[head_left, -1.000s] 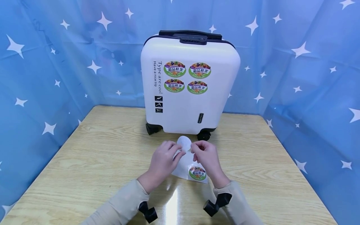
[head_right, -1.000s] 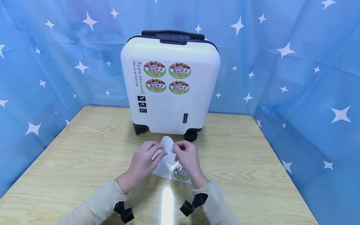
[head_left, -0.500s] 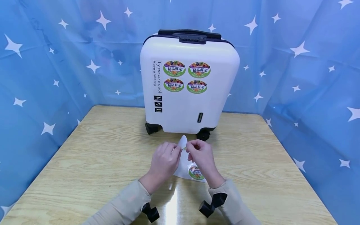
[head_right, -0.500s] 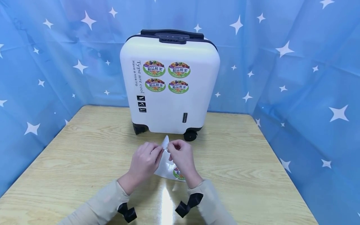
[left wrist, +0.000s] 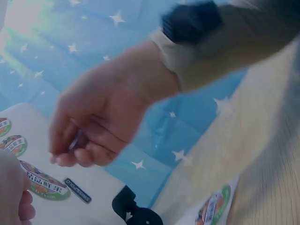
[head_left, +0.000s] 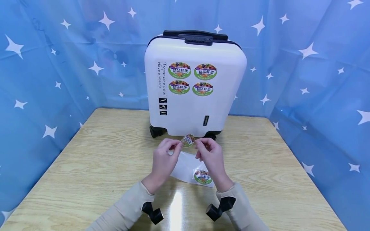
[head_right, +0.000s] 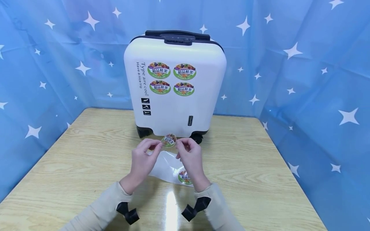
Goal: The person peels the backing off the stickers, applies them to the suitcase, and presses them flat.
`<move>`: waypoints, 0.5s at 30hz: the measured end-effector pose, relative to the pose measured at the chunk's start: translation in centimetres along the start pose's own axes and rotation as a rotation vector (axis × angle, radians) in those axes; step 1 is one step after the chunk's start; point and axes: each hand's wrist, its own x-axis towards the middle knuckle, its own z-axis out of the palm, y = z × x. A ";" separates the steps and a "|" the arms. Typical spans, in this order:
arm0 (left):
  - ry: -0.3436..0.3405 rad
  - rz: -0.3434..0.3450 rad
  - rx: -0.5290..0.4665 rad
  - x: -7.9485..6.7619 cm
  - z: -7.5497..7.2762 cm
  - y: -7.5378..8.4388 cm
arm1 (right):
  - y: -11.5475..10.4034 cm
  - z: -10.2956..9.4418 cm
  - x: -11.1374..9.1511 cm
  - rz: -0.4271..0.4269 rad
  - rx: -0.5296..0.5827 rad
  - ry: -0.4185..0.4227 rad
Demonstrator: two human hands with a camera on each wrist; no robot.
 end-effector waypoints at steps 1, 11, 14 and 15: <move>0.004 -0.056 -0.046 0.1 0.0 0.0 | 0.0 -0.1 0.0 0.002 0.006 0.013; -0.002 -0.552 -0.374 1.2 -0.6 0.9 | 0.1 0.1 0.4 0.068 -0.023 0.047; -0.002 -0.633 -0.434 1.3 -0.6 1.2 | 0.1 0.4 0.5 0.067 -0.025 0.047; 0.001 -0.662 -0.459 1.3 -0.6 1.2 | 0.0 0.4 0.5 0.066 -0.023 0.048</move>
